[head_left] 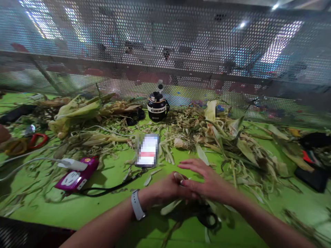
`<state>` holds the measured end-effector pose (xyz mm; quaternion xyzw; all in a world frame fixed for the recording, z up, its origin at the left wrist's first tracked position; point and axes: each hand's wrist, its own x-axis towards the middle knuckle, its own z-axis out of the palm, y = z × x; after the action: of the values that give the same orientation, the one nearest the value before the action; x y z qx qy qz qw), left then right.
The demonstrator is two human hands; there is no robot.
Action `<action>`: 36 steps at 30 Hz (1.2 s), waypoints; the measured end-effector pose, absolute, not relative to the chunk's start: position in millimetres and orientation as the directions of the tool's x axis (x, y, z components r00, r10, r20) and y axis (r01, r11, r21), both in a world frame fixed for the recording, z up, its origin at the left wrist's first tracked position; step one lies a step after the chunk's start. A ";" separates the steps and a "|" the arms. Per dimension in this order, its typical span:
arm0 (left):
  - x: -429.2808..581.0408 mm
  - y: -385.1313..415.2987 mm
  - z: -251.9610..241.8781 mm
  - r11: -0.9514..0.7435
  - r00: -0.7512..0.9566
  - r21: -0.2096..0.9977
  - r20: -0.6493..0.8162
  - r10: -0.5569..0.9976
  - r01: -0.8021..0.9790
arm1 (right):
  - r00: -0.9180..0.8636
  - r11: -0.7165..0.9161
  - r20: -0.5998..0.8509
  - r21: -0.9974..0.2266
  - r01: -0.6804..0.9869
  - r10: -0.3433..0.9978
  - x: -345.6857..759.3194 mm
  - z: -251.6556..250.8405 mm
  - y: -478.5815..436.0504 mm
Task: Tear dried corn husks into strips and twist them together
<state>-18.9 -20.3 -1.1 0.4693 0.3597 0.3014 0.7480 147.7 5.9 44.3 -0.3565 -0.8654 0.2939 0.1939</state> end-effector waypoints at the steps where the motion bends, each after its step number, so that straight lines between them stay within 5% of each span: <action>1: -17.3 -21.1 -2.5 0.387 0.551 0.914 -0.262 0.792 -0.123 | -0.716 0.528 0.054 -0.715 0.459 0.696 144.1 42.2 10.0; 5: -15.1 -21.8 -3.2 0.434 0.528 0.879 -0.278 0.802 -0.196 | -0.694 0.320 0.060 -0.914 0.252 0.718 133.1 31.2 22.0; 11: -18.9 -20.7 -0.5 0.537 0.553 0.830 -0.379 0.742 -0.150 | -0.484 -0.057 -0.140 -0.982 0.181 0.864 128.7 19.9 30.8; 25: -28.6 -19.5 7.0 0.404 0.655 0.915 -0.301 0.693 -0.007 | -0.523 -0.086 -0.089 -0.996 0.029 0.848 107.1 11.2 36.1; 36: -23.3 -26.9 2.1 0.485 0.712 0.874 -0.318 0.626 -0.036 | -0.582 -0.140 -0.132 -0.990 0.031 0.803 94.0 9.0 28.1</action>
<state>-23.3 -26.9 2.1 0.4634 0.3184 0.2068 0.8007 94.0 28.1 9.0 -0.3540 -0.5884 0.6668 0.2894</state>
